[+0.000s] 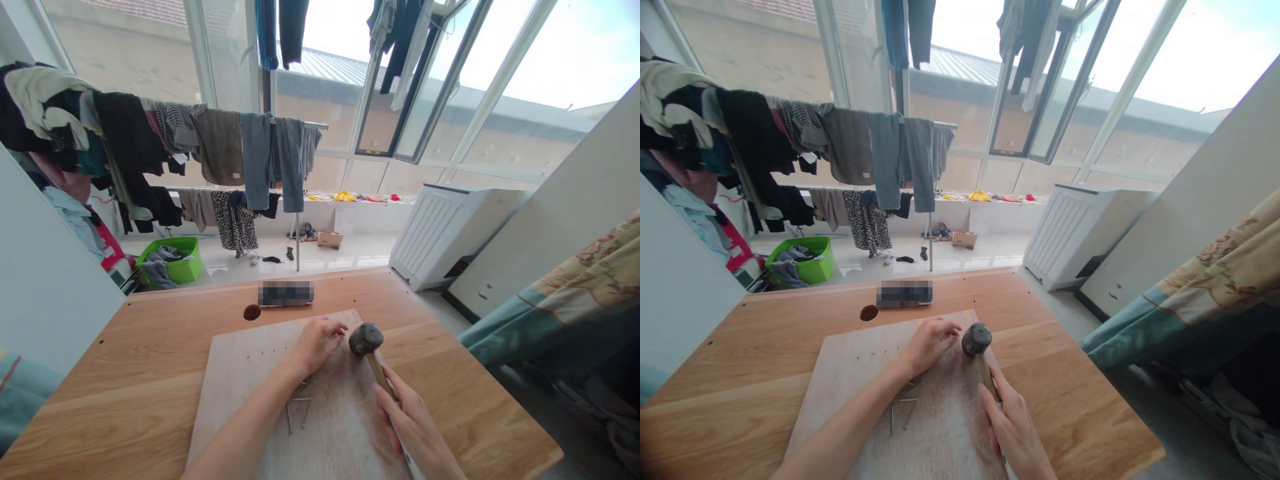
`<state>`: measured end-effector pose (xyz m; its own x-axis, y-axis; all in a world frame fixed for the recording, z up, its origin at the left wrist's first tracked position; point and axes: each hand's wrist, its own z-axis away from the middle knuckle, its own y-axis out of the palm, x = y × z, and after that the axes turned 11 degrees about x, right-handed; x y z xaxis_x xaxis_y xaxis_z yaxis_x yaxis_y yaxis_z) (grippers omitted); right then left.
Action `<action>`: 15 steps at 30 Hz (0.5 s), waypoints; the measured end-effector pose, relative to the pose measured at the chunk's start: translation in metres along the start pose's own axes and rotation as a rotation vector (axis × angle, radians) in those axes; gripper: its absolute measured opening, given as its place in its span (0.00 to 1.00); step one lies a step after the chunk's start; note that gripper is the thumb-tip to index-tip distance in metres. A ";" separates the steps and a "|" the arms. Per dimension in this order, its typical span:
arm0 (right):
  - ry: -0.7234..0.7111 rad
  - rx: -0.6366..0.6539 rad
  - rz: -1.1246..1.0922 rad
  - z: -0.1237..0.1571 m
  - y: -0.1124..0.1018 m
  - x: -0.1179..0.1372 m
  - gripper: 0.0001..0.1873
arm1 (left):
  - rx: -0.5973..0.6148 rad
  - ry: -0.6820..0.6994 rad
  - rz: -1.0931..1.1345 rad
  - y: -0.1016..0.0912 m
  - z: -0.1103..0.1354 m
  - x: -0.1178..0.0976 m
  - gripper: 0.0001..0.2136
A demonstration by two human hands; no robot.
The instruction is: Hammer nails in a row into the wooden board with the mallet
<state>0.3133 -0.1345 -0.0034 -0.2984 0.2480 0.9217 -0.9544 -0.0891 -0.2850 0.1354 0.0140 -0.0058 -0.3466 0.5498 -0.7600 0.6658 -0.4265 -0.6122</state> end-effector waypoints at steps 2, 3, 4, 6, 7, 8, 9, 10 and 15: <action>-0.028 -0.033 -0.006 -0.001 0.002 0.005 0.33 | -0.010 -0.035 0.035 0.001 -0.001 0.000 0.15; -0.048 -0.050 -0.007 -0.002 0.003 0.009 0.33 | -0.009 -0.052 0.048 0.001 -0.001 0.000 0.17; -0.069 -0.064 -0.007 -0.003 0.004 0.014 0.33 | -0.006 -0.065 0.055 0.001 -0.002 0.000 0.18; -0.107 -0.075 -0.006 -0.006 0.004 0.023 0.33 | -0.006 -0.077 0.060 0.000 -0.002 -0.001 0.19; -0.113 -0.068 0.001 -0.008 0.005 0.028 0.32 | -0.008 -0.079 0.060 0.000 -0.002 -0.001 0.19; -0.107 -0.052 0.010 -0.009 0.006 0.031 0.32 | -0.009 -0.075 0.061 -0.001 -0.002 -0.002 0.20; -0.092 -0.035 0.021 -0.011 0.007 0.033 0.31 | -0.010 -0.070 0.061 -0.001 -0.002 -0.002 0.21; -0.077 -0.022 0.031 -0.012 0.008 0.035 0.31 | -0.010 -0.064 0.057 -0.001 -0.003 -0.002 0.23; -0.072 -0.036 0.039 -0.014 0.015 0.032 0.36 | 0.004 -0.058 0.012 -0.001 -0.003 -0.003 0.24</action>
<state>0.2897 -0.1149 0.0181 -0.3348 0.1747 0.9260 -0.9423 -0.0624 -0.3289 0.1381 0.0149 -0.0021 -0.3761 0.5019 -0.7789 0.6679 -0.4358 -0.6033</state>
